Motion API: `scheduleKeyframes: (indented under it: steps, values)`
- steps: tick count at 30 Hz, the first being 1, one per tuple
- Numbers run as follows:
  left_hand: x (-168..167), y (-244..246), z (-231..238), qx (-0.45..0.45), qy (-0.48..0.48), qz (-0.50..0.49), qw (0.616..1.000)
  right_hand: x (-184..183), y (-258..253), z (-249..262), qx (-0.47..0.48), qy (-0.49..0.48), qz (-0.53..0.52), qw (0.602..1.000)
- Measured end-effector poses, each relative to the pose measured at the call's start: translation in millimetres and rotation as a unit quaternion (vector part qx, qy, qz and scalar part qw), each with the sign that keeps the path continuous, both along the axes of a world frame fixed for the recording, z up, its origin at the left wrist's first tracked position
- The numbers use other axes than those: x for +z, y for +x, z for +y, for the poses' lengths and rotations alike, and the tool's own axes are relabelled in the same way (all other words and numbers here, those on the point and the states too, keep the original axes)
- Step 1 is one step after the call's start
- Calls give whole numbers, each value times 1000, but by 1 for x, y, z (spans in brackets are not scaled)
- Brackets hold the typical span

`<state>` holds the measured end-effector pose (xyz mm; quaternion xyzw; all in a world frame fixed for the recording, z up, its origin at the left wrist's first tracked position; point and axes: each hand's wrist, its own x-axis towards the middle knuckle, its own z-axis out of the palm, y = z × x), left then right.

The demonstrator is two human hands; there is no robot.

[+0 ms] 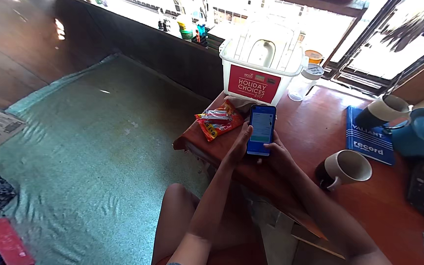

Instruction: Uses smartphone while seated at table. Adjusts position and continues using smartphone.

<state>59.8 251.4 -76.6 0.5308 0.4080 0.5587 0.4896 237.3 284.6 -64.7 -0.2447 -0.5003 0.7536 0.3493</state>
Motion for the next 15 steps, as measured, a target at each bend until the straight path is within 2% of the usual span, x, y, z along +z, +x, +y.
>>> scheduleKeyframes:
  steps: [4,15]
  values:
    - [-1,0,0,-5,2,-8,1000,0,-1,-1,-17,-3,-8,1000]
    - [-4,1,4,-1,17,-21,1000,-6,-8,-8,-80,70,-43,993]
